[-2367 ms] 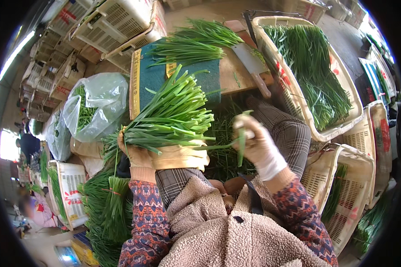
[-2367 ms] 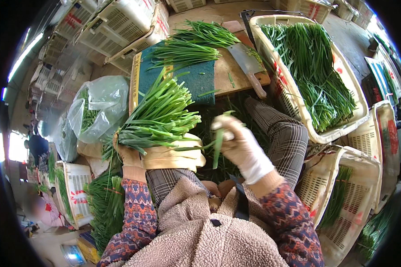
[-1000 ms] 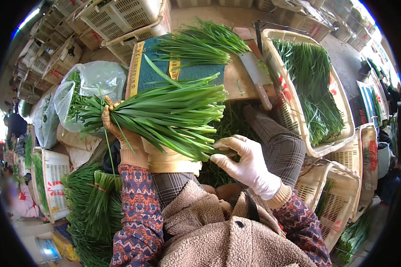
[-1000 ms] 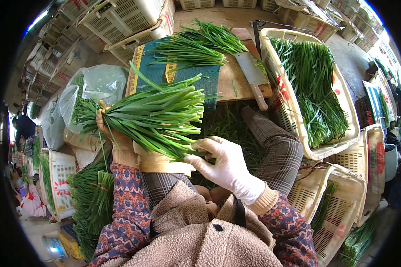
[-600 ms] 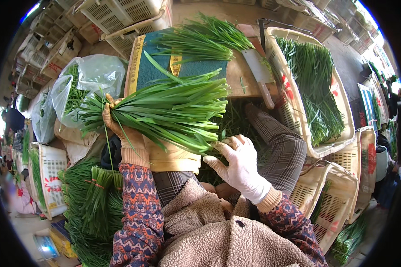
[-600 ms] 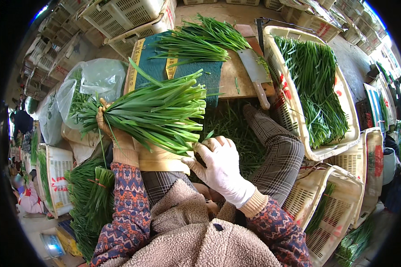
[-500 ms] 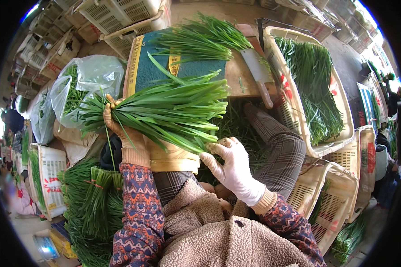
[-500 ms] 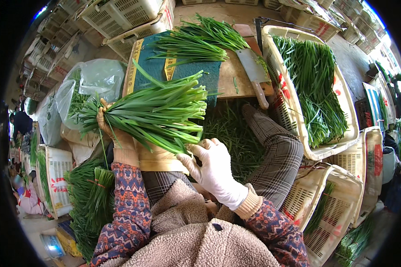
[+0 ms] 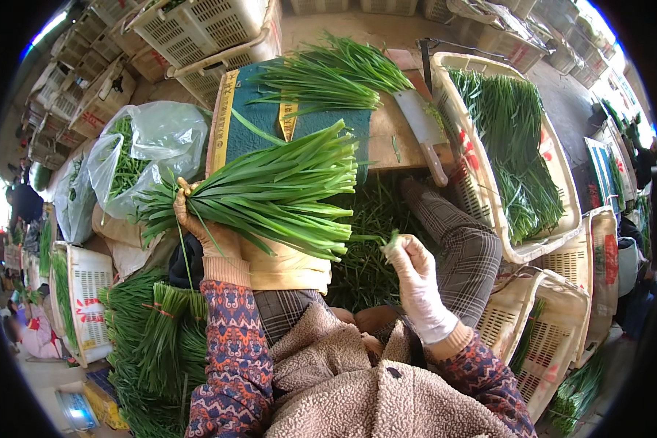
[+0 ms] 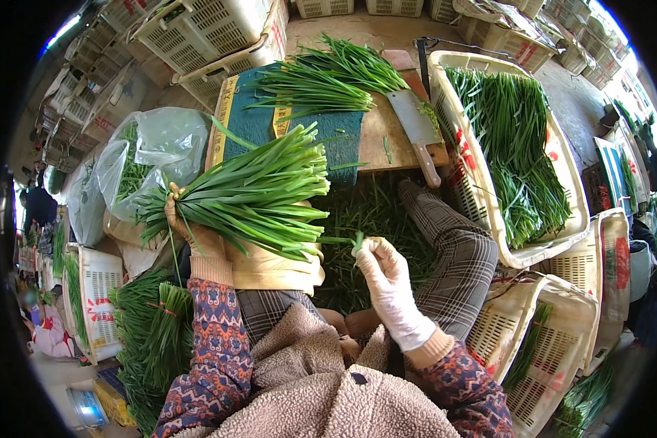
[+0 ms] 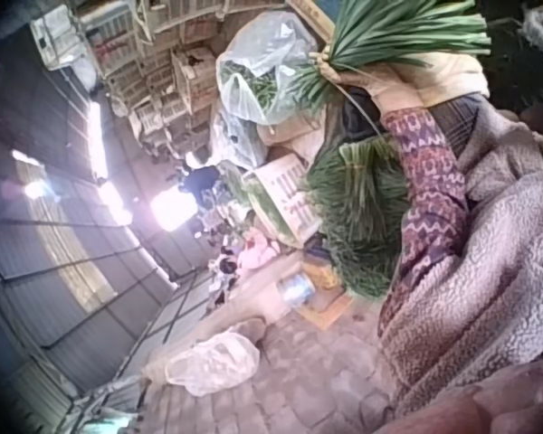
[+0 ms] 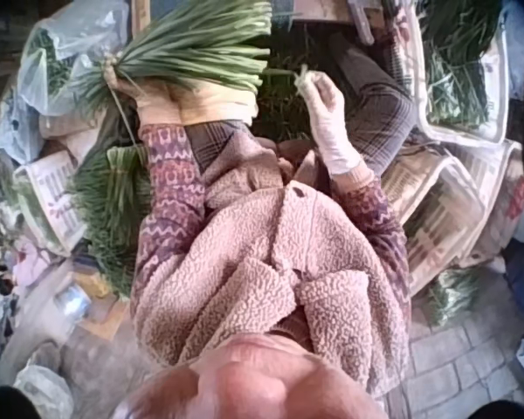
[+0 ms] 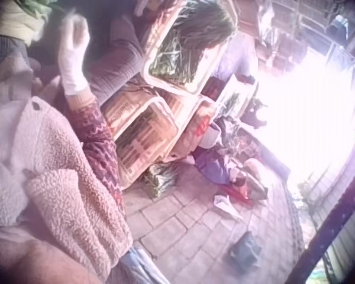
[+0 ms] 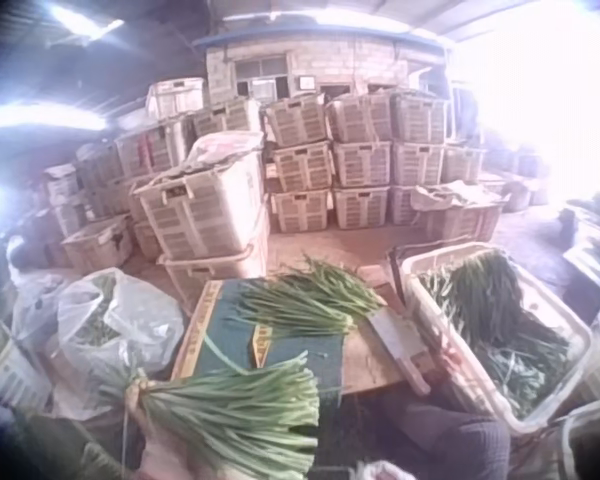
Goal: The person gathers green onions from a basket, aligns them into bundles, and secures them with rubber bands. The person then trims the root ends with a knife and places the finished bundles into a crate.
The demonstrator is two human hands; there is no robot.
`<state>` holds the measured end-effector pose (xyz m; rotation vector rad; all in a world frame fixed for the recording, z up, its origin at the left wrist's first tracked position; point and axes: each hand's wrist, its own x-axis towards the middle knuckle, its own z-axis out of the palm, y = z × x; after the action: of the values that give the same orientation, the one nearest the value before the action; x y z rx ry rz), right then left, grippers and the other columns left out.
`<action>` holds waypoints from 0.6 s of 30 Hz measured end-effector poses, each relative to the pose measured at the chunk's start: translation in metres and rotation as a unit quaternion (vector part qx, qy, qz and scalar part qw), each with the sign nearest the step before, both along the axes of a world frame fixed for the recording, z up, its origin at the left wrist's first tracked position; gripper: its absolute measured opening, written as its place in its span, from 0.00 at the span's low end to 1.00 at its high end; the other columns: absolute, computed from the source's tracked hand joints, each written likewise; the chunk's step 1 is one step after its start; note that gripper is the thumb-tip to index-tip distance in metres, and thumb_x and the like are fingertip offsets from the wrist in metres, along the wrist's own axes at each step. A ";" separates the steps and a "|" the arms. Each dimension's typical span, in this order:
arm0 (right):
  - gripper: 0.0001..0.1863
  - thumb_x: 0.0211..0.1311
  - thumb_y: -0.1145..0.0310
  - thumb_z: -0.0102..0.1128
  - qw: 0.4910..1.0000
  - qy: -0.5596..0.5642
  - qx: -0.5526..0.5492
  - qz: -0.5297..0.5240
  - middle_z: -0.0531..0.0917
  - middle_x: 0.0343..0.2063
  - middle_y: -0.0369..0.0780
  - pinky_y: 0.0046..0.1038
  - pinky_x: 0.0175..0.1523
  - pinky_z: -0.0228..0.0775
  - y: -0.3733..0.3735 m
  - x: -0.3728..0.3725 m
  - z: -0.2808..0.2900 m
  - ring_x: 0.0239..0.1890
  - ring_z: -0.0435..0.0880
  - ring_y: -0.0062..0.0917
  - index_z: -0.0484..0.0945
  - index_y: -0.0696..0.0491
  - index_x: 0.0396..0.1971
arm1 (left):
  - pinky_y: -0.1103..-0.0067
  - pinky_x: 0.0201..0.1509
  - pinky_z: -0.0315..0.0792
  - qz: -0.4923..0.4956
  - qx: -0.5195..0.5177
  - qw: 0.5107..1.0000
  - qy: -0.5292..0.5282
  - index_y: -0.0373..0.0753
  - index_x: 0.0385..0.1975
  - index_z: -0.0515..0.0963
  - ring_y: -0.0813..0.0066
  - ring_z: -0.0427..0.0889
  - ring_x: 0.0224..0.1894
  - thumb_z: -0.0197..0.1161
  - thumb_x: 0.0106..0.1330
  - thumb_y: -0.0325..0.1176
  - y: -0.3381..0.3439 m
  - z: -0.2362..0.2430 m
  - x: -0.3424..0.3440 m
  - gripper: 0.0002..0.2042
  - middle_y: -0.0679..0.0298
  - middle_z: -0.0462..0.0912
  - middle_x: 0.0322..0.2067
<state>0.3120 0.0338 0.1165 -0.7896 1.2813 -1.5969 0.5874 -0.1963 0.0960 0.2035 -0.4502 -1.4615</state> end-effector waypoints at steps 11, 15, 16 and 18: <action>0.07 0.54 0.69 0.64 0.913 0.376 -0.159 0.016 0.80 0.28 0.43 0.28 0.37 0.71 -0.062 0.018 0.040 0.31 0.79 0.34 0.78 0.56 0.29 | 0.76 0.44 0.71 -0.003 -0.008 1.000 -0.014 0.38 0.43 0.77 0.77 0.73 0.34 0.54 0.64 0.34 -0.003 0.001 -0.011 0.11 0.69 0.74 0.28; 0.08 0.64 0.69 0.56 0.996 0.042 -0.068 0.033 0.77 0.27 0.34 0.18 0.36 0.67 -0.029 0.004 0.018 0.30 0.73 0.15 0.75 0.60 0.33 | 0.77 0.43 0.71 -0.020 -0.019 1.000 0.012 0.39 0.51 0.74 0.78 0.73 0.33 0.53 0.65 0.33 0.004 0.005 -0.008 0.16 0.71 0.75 0.29; 0.08 0.64 0.69 0.56 0.996 0.069 -0.022 0.055 0.77 0.27 0.33 0.18 0.36 0.67 -0.018 -0.004 0.015 0.29 0.73 0.14 0.75 0.60 0.33 | 0.76 0.44 0.71 -0.044 -0.022 0.998 0.034 0.40 0.52 0.74 0.78 0.73 0.34 0.53 0.65 0.34 -0.001 0.003 -0.002 0.16 0.70 0.75 0.29; 0.08 0.64 0.69 0.56 0.998 0.025 0.031 0.054 0.77 0.26 0.33 0.17 0.35 0.68 -0.004 -0.025 0.000 0.29 0.74 0.13 0.75 0.59 0.32 | 0.75 0.45 0.71 -0.052 -0.030 0.998 0.033 0.41 0.53 0.73 0.77 0.73 0.35 0.53 0.65 0.35 -0.008 -0.002 0.001 0.17 0.69 0.75 0.30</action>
<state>0.2871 0.0301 0.1162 -0.8508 1.2962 -1.4532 0.5882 -0.2039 0.0939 0.0840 -0.4558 -1.5497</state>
